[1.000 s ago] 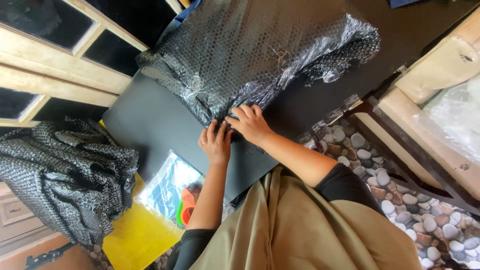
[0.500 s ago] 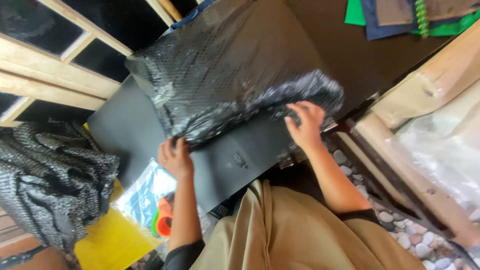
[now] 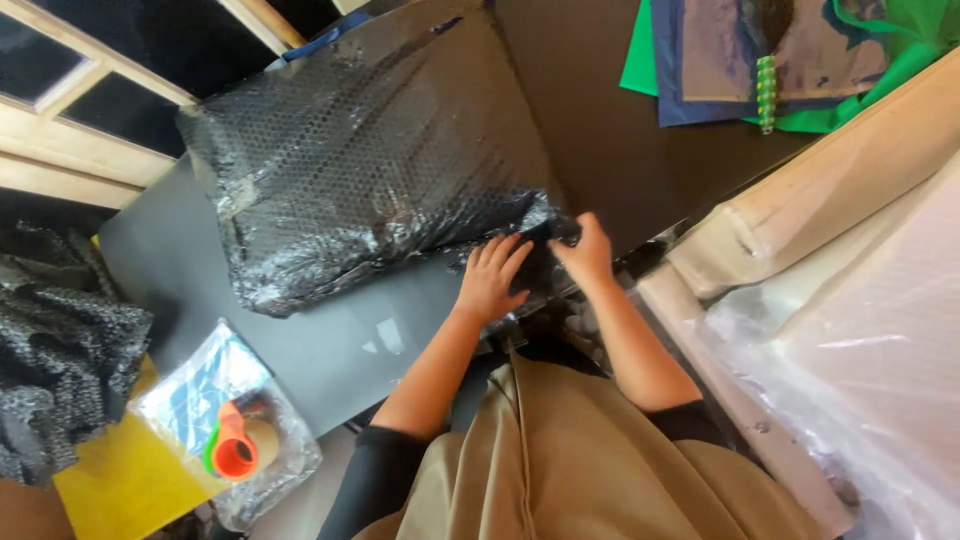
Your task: Wrapping a blue tote bag in black bubble wrap and securing it with adhesive tape.
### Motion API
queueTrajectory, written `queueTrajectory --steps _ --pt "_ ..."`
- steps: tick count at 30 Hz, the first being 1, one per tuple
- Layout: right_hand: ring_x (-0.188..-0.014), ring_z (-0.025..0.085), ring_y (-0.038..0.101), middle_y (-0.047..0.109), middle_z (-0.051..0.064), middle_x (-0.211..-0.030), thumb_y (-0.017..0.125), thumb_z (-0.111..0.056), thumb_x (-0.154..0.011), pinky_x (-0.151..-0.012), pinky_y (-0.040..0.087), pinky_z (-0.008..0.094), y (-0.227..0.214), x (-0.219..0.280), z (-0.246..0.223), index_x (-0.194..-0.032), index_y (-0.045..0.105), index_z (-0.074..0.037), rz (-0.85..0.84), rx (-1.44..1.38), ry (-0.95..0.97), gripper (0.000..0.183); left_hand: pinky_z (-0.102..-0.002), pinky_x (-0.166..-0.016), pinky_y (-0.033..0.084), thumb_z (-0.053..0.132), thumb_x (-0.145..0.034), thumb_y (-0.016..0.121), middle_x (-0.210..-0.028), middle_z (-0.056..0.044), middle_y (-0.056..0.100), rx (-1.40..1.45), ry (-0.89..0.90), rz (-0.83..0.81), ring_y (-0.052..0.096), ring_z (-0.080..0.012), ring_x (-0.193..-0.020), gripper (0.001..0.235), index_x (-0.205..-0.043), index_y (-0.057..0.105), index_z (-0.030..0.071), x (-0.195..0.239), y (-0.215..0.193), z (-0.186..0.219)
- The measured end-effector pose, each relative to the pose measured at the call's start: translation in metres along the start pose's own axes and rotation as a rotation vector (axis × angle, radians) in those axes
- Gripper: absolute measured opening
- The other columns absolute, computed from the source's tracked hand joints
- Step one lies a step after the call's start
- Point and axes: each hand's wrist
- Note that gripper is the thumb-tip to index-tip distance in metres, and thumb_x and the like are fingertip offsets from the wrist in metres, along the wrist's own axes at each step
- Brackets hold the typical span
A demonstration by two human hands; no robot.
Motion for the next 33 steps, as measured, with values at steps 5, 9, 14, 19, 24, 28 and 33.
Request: queueTrajectory --steps 5,9,14,19,24,28,33 --pt "-0.111 0.039 0.067 0.066 0.017 -0.117 0.075 -0.009 -0.08 -0.095 0.056 0.05 -0.01 0.015 -0.009 -0.121 0.066 -0.007 -0.078 0.07 -0.45 0.042 -0.055 -0.108 0.041 0.053 -0.058 0.086 -0.156 -0.007 0.045 -0.158 -0.205 -0.241 0.047 -0.0282 -0.139 0.122 -0.162 0.029 0.023 -0.035 0.025 0.006" --pt "-0.122 0.037 0.064 0.061 0.014 -0.128 0.066 0.002 -0.081 -0.101 0.056 0.044 -0.014 0.0 -0.03 -0.12 0.072 -0.011 -0.189 0.139 -0.714 0.041 -0.05 -0.097 0.046 0.048 -0.063 0.086 -0.152 -0.005 0.048 -0.252 -0.227 -0.304 0.05 -0.0257 -0.133 0.103 -0.154 0.044 0.021 -0.04 0.032 -0.005" --pt "-0.111 0.03 0.065 0.063 0.009 -0.123 0.077 -0.034 -0.071 -0.091 0.058 0.041 -0.021 -0.019 -0.056 -0.122 0.073 -0.019 -0.226 0.268 -0.867 0.054 -0.05 -0.095 0.05 0.025 -0.081 0.074 -0.139 -0.005 0.057 -0.215 -0.183 -0.174 0.058 -0.0285 -0.127 0.039 -0.119 0.071 0.017 -0.011 0.074 -0.022" --pt "-0.116 0.033 0.053 0.05 0.007 -0.135 0.077 -0.088 -0.041 -0.095 0.047 0.045 -0.031 -0.009 -0.075 -0.142 0.06 -0.025 -0.501 0.558 -0.775 0.12 -0.037 -0.085 0.055 0.026 -0.08 0.074 -0.123 -0.004 0.062 -0.195 -0.011 0.22 0.065 -0.0288 -0.116 0.028 -0.108 0.074 0.02 -0.004 0.05 -0.01" --pt "-0.095 0.032 0.045 0.046 0.006 -0.103 0.074 -0.026 -0.074 -0.082 0.039 0.043 0.017 -0.024 -0.046 -0.083 0.069 -0.01 -0.167 0.429 -0.842 0.019 -0.046 -0.104 0.048 0.019 -0.087 0.075 -0.127 -0.003 0.068 -0.214 0.096 0.449 0.064 -0.0264 -0.122 0.005 -0.092 0.073 0.019 -0.046 0.016 -0.005" --pt "-0.088 0.028 0.051 0.052 0.004 -0.087 0.074 -0.02 -0.077 -0.073 0.041 0.043 0.011 -0.033 -0.037 -0.081 0.064 -0.012 0.029 0.309 -0.946 0.014 -0.037 -0.099 0.051 0.021 -0.094 0.067 -0.109 0.002 0.07 -0.193 0.143 0.417 0.07 -0.0174 -0.103 0.003 -0.092 0.068 0.023 -0.06 0.008 -0.014" --pt "-0.088 0.014 0.061 0.058 -0.01 -0.076 0.078 -0.022 -0.081 -0.078 0.044 0.033 0.004 -0.049 -0.028 -0.078 0.068 -0.026 0.371 0.133 -1.215 0.011 -0.031 -0.077 0.052 0.016 -0.093 0.061 -0.069 0.006 0.06 -0.317 0.117 0.366 0.064 -0.0124 -0.056 0.009 -0.089 0.061 0.025 -0.063 0.038 -0.043"
Point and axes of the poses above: each hand's wrist, its own x-axis away from the middle knuckle, its own y-axis out of the palm, z = x × y
